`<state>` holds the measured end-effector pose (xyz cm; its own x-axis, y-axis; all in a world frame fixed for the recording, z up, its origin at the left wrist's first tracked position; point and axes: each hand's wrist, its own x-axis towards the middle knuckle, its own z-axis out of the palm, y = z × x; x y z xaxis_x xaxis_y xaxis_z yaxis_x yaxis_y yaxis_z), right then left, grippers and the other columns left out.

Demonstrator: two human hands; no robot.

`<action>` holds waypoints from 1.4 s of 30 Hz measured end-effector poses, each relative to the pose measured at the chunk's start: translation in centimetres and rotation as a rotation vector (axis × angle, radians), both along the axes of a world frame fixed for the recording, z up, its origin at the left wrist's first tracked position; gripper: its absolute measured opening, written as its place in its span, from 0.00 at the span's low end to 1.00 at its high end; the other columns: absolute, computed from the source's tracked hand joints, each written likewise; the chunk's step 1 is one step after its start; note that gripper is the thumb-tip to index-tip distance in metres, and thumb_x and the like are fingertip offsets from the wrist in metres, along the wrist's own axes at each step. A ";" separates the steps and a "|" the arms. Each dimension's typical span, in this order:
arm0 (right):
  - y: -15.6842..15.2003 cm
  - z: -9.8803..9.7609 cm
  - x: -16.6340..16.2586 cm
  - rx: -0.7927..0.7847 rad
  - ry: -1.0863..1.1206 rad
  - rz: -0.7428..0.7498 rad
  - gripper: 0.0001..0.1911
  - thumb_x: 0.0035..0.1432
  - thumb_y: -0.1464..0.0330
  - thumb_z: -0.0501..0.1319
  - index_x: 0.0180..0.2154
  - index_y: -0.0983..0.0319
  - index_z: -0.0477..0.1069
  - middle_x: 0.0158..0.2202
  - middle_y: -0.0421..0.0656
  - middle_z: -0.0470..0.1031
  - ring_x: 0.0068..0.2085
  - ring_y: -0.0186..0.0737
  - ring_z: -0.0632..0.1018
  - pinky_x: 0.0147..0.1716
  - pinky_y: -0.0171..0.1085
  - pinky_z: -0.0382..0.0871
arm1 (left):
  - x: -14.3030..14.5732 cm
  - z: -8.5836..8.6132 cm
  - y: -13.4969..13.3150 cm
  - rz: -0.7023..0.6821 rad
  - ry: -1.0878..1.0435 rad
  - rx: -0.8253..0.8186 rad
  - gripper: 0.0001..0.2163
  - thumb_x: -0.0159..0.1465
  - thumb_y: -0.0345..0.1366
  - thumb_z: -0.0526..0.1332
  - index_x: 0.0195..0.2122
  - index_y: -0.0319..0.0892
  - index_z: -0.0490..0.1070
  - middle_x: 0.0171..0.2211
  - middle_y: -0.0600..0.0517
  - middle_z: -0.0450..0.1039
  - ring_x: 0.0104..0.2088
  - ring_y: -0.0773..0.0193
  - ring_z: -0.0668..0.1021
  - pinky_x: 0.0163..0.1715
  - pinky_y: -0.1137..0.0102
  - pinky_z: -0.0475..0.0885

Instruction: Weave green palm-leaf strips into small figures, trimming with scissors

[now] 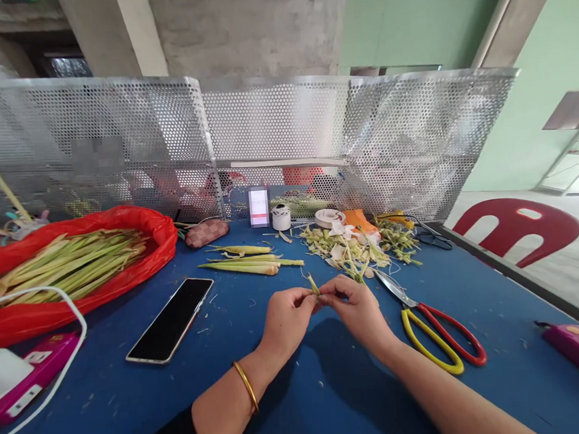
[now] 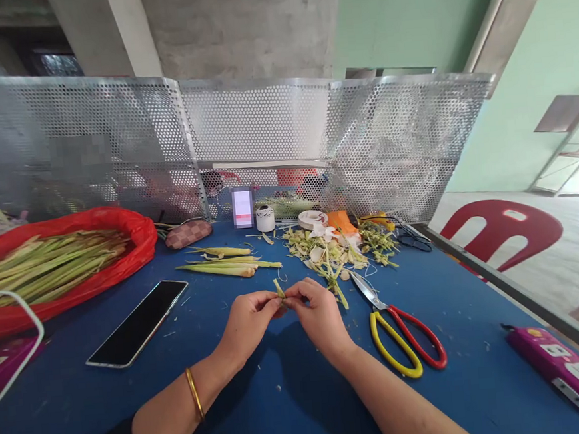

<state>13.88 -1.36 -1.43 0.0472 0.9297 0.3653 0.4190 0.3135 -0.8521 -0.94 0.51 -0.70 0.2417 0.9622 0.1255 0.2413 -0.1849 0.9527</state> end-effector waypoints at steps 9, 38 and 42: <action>0.0 -0.6 -0.1 0.130 -0.096 -0.077 0.06 0.54 0.70 0.60 0.27 0.60 0.74 0.27 0.41 0.73 0.29 0.38 0.74 0.30 0.35 0.66 | 0.3 -0.2 -0.2 0.031 -0.050 -0.069 0.07 0.52 0.33 0.61 0.29 0.40 0.79 0.26 0.50 0.78 0.29 0.62 0.77 0.32 0.72 0.69; 0.7 -0.6 -0.6 -0.112 0.110 0.018 0.07 0.49 0.66 0.64 0.24 0.61 0.70 0.20 0.36 0.69 0.23 0.33 0.68 0.23 0.31 0.60 | 0.1 -0.6 0.4 0.068 -0.179 -0.205 0.04 0.49 0.33 0.62 0.24 0.40 0.76 0.22 0.51 0.76 0.26 0.62 0.78 0.30 0.70 0.72; 0.4 -0.7 -0.6 -0.066 0.029 0.026 0.07 0.51 0.70 0.59 0.23 0.61 0.66 0.20 0.35 0.66 0.23 0.33 0.66 0.23 0.31 0.58 | 0.0 -1.3 0.5 0.024 -0.067 -0.140 0.05 0.50 0.34 0.61 0.23 0.41 0.76 0.21 0.50 0.76 0.26 0.61 0.78 0.30 0.70 0.70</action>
